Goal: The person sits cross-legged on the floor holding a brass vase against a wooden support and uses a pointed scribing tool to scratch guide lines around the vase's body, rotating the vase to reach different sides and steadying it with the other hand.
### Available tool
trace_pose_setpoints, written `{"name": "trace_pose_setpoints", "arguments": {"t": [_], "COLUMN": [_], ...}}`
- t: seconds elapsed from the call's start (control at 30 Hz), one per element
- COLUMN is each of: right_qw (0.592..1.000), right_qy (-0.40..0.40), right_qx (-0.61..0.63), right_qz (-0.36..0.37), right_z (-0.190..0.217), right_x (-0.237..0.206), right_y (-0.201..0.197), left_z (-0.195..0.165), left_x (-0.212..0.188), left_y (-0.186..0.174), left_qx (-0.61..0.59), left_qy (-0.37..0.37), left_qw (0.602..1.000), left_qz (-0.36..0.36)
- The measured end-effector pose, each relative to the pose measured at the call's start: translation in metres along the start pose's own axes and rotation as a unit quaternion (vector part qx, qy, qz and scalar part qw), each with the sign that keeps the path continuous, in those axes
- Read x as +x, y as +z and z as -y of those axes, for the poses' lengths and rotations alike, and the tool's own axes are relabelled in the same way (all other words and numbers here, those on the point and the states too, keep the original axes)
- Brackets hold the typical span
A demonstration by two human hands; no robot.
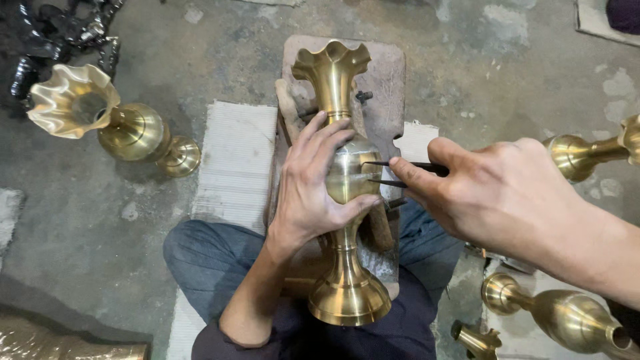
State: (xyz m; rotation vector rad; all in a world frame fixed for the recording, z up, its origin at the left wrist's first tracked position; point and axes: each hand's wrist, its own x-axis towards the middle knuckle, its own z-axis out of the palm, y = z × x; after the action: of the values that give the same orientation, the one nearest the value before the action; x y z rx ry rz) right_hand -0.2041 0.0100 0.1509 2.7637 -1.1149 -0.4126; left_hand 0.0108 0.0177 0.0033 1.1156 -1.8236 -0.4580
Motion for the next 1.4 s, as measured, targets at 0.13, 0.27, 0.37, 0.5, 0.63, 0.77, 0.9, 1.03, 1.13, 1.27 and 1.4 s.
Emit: {"name": "trace_pose_setpoints", "arguments": {"t": [0.13,0.27,0.37,0.5,0.63,0.77,0.9,1.03,1.13,1.27,1.4], "right_qw": [0.999,0.999,1.000,0.993,0.976,0.931,0.880,0.883,0.868,0.863,0.906], "right_qy": [-0.020,-0.025,-0.009,0.061,0.113,0.190,0.250,0.250,0.266,0.265,0.183], "right_qx": [0.016,-0.004,-0.007,0.007,0.072,0.154,0.210,0.201,0.261,0.236,0.309], "right_qz": [-0.048,-0.034,-0.002,0.100,0.169,0.272,0.345,0.344,0.329,0.359,0.224], "right_z": [0.000,0.000,0.005,0.019,0.029,0.039,0.039,0.033,0.031,0.030,0.024], "right_x": [0.000,-0.003,-0.006,-0.009,-0.001,0.011,0.025,0.035,0.038,0.034,0.026], "right_y": [0.000,0.003,0.007,0.010,0.003,-0.016,-0.036,-0.049,-0.048,-0.037,-0.027], "left_z": [-0.001,-0.001,0.004,0.009,0.010,0.011,0.012,0.010,0.010,0.011,0.014], "left_x": [-0.001,-0.002,-0.003,-0.010,-0.013,-0.016,-0.018,-0.020,-0.019,-0.021,-0.020], "left_y": [-0.002,-0.003,-0.001,0.001,0.007,0.009,0.011,0.010,0.009,0.008,0.011], "left_qx": [-0.006,-0.015,-0.025,-0.029,-0.040,-0.042,-0.035,-0.035,-0.026,-0.013,-0.033], "left_qy": [-0.004,0.003,0.013,0.004,-0.004,0.002,0.004,0.013,0.018,0.013,0.007], "left_qw": [1.000,1.000,1.000,1.000,0.999,0.999,0.999,0.999,0.999,0.999,0.999], "left_qz": [-0.002,-0.006,-0.006,0.003,-0.015,-0.024,-0.026,-0.030,-0.031,-0.026,-0.018]}}
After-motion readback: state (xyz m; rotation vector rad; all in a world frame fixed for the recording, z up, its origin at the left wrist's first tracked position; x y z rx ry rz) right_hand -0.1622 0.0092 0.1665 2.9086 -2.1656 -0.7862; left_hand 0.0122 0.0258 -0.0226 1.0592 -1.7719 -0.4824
